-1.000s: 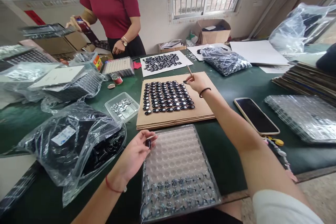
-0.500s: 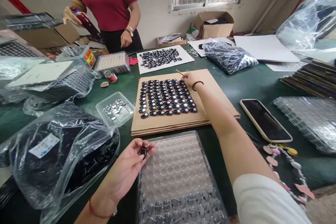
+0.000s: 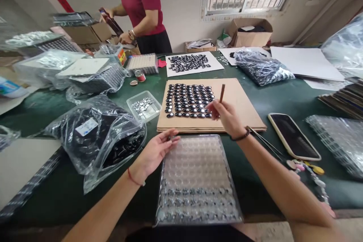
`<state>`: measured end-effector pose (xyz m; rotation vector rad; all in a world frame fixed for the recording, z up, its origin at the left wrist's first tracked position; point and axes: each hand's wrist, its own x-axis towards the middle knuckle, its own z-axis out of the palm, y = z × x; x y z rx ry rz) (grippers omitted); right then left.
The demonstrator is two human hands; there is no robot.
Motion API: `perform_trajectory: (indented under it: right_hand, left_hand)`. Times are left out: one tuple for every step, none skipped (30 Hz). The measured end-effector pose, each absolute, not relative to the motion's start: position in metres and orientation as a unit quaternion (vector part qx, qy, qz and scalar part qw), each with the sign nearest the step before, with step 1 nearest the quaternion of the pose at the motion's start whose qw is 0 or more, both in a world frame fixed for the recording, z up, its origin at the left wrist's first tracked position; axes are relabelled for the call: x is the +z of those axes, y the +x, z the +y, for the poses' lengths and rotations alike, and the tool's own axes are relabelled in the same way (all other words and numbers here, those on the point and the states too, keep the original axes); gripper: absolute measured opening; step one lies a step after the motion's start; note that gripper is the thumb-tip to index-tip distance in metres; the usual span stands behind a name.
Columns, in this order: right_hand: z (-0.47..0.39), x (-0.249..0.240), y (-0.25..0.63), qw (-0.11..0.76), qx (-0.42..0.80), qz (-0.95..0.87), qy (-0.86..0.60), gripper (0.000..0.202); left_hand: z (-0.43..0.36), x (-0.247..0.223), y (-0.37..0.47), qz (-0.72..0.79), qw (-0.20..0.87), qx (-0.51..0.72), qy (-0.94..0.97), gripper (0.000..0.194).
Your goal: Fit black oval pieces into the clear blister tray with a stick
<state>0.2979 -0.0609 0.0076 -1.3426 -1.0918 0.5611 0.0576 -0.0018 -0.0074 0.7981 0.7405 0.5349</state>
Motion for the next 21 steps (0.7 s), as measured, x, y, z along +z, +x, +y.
perform_trajectory:
  right_hand:
    - [-0.077, 0.009, 0.278, 0.605, 0.263, -0.490, -0.571, 0.036]
    - [-0.092, 0.010, 0.259, 0.590, 0.269, -0.506, -0.569, 0.038]
    - [-0.104, 0.009, 0.242, 0.564, 0.276, -0.524, -0.575, 0.039]
    - [-0.115, 0.007, 0.228, 0.537, 0.280, -0.544, -0.581, 0.039]
    - [-0.123, 0.005, 0.216, 0.506, 0.283, -0.565, -0.587, 0.038]
    - [-0.130, 0.003, 0.206, 0.476, 0.285, -0.586, -0.591, 0.037]
    - [-0.136, 0.002, 0.199, 0.449, 0.285, -0.605, -0.592, 0.035]
    - [-0.140, 0.001, 0.193, 0.423, 0.283, -0.623, -0.594, 0.033]
    - [-0.143, 0.001, 0.188, 0.402, 0.277, -0.640, -0.593, 0.031]
    - [-0.144, 0.003, 0.184, 0.385, 0.270, -0.656, -0.591, 0.030]
    - [-0.145, 0.005, 0.179, 0.370, 0.263, -0.671, -0.587, 0.028]
    - [-0.144, 0.008, 0.175, 0.359, 0.255, -0.684, -0.581, 0.027]
    - [-0.142, 0.011, 0.171, 0.350, 0.250, -0.697, -0.574, 0.025]
    - [-0.139, 0.014, 0.167, 0.342, 0.245, -0.709, -0.566, 0.024]
    - [-0.136, 0.016, 0.162, 0.334, 0.239, -0.718, -0.562, 0.024]
    - [-0.133, 0.016, 0.159, 0.323, 0.234, -0.728, -0.558, 0.023]
    - [-0.130, 0.017, 0.155, 0.310, 0.228, -0.739, -0.552, 0.023]
    - [-0.127, 0.016, 0.153, 0.298, 0.224, -0.752, -0.544, 0.023]
    - [-0.125, 0.016, 0.152, 0.288, 0.223, -0.764, -0.532, 0.022]
    - [-0.123, 0.016, 0.152, 0.286, 0.227, -0.772, -0.520, 0.022]
    - [-0.122, 0.017, 0.153, 0.292, 0.233, -0.775, -0.510, 0.022]
  left_hand:
    - [-0.001, -0.009, 0.058, 0.350, 0.823, 0.254, 0.368, 0.031]
    - [0.000, -0.010, 0.059, 0.350, 0.824, 0.253, 0.365, 0.030]
    - [0.000, -0.010, 0.060, 0.350, 0.824, 0.253, 0.365, 0.030]
    - [0.001, -0.011, 0.060, 0.348, 0.825, 0.252, 0.368, 0.029]
    - [0.002, -0.012, 0.060, 0.345, 0.824, 0.253, 0.372, 0.029]
    - [0.003, -0.012, 0.060, 0.341, 0.822, 0.256, 0.377, 0.030]
    - [0.003, -0.012, 0.060, 0.336, 0.822, 0.258, 0.381, 0.031]
    - [0.004, -0.012, 0.060, 0.329, 0.824, 0.258, 0.383, 0.031]
    - [0.004, -0.012, 0.059, 0.323, 0.827, 0.258, 0.382, 0.032]
    - [0.004, -0.012, 0.059, 0.316, 0.831, 0.258, 0.378, 0.031]
    - [0.004, -0.012, 0.059, 0.311, 0.835, 0.259, 0.373, 0.030]
    - [0.004, -0.012, 0.059, 0.308, 0.838, 0.259, 0.368, 0.029]
    - [0.004, -0.013, 0.059, 0.307, 0.840, 0.261, 0.364, 0.028]
    - [0.003, -0.013, 0.058, 0.309, 0.839, 0.262, 0.363, 0.028]
    - [0.003, -0.013, 0.058, 0.311, 0.838, 0.262, 0.363, 0.028]
    - [0.002, -0.013, 0.058, 0.315, 0.837, 0.262, 0.363, 0.028]
    - [0.002, -0.013, 0.058, 0.319, 0.835, 0.263, 0.362, 0.027]
    - [0.001, -0.013, 0.059, 0.323, 0.834, 0.264, 0.362, 0.026]
    - [0.001, -0.014, 0.059, 0.325, 0.833, 0.266, 0.361, 0.026]
    - [0.001, -0.014, 0.059, 0.324, 0.833, 0.267, 0.361, 0.025]
    - [0.001, -0.014, 0.059, 0.318, 0.834, 0.265, 0.364, 0.026]
